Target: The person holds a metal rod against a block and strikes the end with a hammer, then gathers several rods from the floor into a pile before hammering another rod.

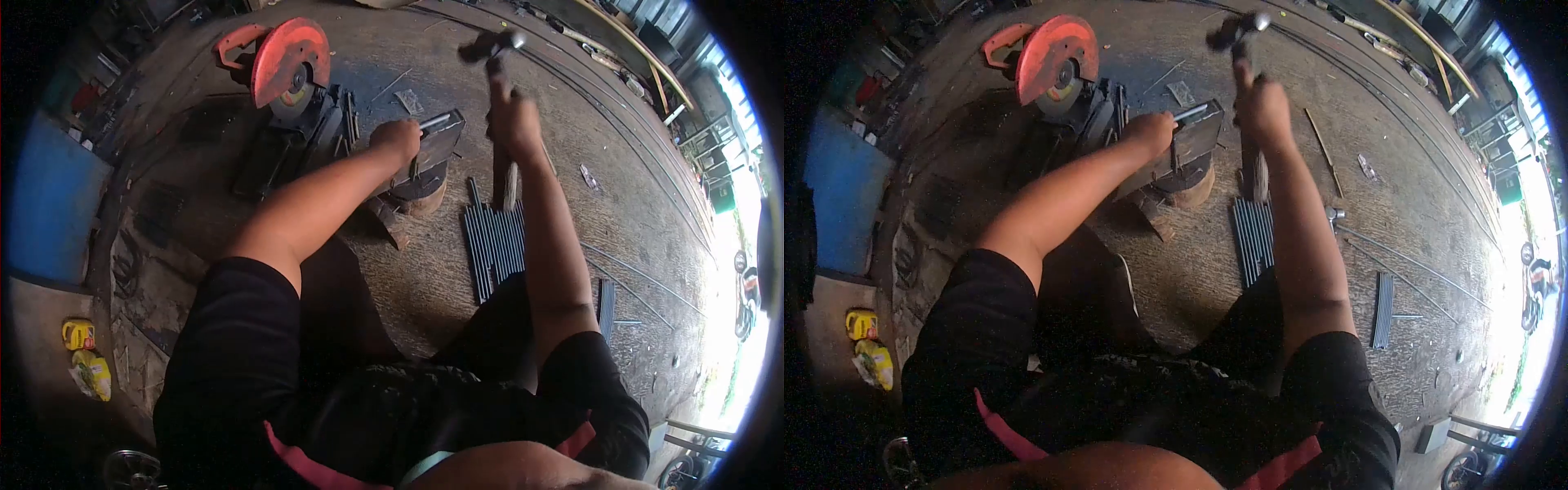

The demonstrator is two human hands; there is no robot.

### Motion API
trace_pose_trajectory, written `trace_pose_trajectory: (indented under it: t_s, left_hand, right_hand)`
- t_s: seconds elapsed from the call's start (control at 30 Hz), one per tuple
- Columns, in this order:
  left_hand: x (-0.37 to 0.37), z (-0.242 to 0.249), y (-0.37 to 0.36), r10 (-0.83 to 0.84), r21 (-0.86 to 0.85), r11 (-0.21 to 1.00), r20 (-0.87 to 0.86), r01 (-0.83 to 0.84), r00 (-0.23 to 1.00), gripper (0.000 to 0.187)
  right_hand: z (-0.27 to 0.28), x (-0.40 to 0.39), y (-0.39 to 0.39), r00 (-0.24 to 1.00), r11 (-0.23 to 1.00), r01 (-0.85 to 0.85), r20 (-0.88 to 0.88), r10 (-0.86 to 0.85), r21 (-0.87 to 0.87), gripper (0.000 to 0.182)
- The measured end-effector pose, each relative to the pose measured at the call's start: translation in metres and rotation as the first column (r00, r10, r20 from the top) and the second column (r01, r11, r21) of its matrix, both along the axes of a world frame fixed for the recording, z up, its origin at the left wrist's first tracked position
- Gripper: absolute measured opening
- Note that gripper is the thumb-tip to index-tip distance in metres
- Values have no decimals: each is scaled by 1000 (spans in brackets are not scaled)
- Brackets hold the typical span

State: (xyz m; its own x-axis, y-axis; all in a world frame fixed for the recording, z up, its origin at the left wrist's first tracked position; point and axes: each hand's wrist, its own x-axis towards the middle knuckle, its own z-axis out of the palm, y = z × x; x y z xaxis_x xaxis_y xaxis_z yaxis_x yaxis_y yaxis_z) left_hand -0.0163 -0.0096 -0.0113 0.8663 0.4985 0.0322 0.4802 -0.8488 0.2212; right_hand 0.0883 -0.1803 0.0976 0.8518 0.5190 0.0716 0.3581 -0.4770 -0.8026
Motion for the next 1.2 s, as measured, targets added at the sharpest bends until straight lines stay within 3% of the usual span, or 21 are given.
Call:
trace_pose_trajectory:
  t_s: [0.07, 0.1, 0.17, 0.2, 0.27, 0.33, 0.4, 0.47, 0.5, 0.57, 0.6, 0.67, 0.7, 0.73, 0.77, 0.8, 0.83, 1.0, 1.07, 1.1, 1.2]
  left_hand:
    - [1, 7, 0, 6, 1, 1000, 5, -6, 1000, 29]
    - [2, 11, 1, 6, -2, 1000, 4, -6, 1000, 29]
    - [-1, 13, -1, -26, -32, 999, -14, 26, 1000, 31]
    - [-2, 9, 0, -27, -35, 999, -20, 26, 999, 31]
    - [6, 2, 6, -70, 0, 998, -81, 71, 994, 31]
    - [8, 4, 7, -80, 42, 996, -36, 81, 996, 32]
    - [7, -2, 5, -30, -7, 1000, -12, 30, 999, 32]
    - [0, 3, 2, -55, -24, 998, -24, 55, 998, 33]
    - [1, 3, 5, -31, -18, 999, -9, 31, 999, 31]
    - [4, 6, 7, -9, -7, 1000, 7, 9, 1000, 30]
    - [3, 6, 7, -9, 3, 1000, 12, 9, 1000, 30]
    - [1, 3, 7, -10, 10, 1000, 13, 10, 1000, 30]
    - [2, 2, 7, -19, -11, 1000, -35, 18, 999, 30]
    - [5, 6, 7, -28, -29, 999, -76, 26, 997, 30]
    - [6, 11, 4, -56, 17, 998, -94, 58, 994, 29]
    - [8, 18, 6, -52, 35, 998, -83, 55, 995, 29]
    - [8, 19, 5, -26, 18, 999, -79, 27, 997, 29]
    - [1, 13, -1, -44, -22, 999, -99, 42, 994, 33]
    - [0, 16, 0, -45, -52, 998, -87, 41, 995, 35]
    - [-1, 13, 1, -47, -72, 997, -80, 41, 996, 36]
    - [1, 9, 5, -57, -69, 996, -60, 53, 997, 37]
  right_hand:
    - [26, -6, -2, 995, 938, -7, 93, -27, 347, 56]
    - [20, -2, 1, 995, 939, -7, 93, -27, 344, 56]
    - [-16, 7, 12, 964, 968, 71, 233, -128, 239, 54]
    - [-48, 10, 15, 951, 997, 80, 299, -83, 21, 53]
    - [-72, 3, 13, 997, 957, 9, 81, 15, -291, 62]
    - [-56, 14, 9, 995, 950, -77, 34, 92, -303, 63]
    - [-32, 15, 5, 996, 987, -24, 81, 37, -158, 61]
    - [8, -1, 0, 997, 970, 68, 8, -72, 232, 51]
    - [21, -4, -4, 997, 971, 68, 9, -72, 227, 51]
    - [37, -4, -9, 999, 825, -19, 37, -3, 565, 41]
    - [29, -2, -5, 999, 825, -15, 33, -4, 566, 41]
    - [-14, 8, 9, 993, 936, 117, -24, -116, 333, 40]
    - [-58, 20, 11, 951, 999, -43, 307, 35, 21, 51]
    - [-88, 31, 11, 794, 941, -93, 546, 266, -325, 63]
    - [-80, 26, 9, 790, 945, -86, 557, 258, -317, 63]
    - [-68, 13, 11, 963, 970, -82, 233, 136, -228, 64]
    - [-59, 3, 13, 989, 986, -57, -147, 34, -155, 65]
    - [-15, -5, 3, 998, 993, -16, -56, 9, -116, 65]
    - [9, -10, 2, 999, 961, 34, -15, -31, 274, 63]
    - [10, -9, 1, 999, 964, 34, -18, -30, 265, 63]
    - [1, -5, 2, 999, 871, -8, 44, -16, 491, 62]
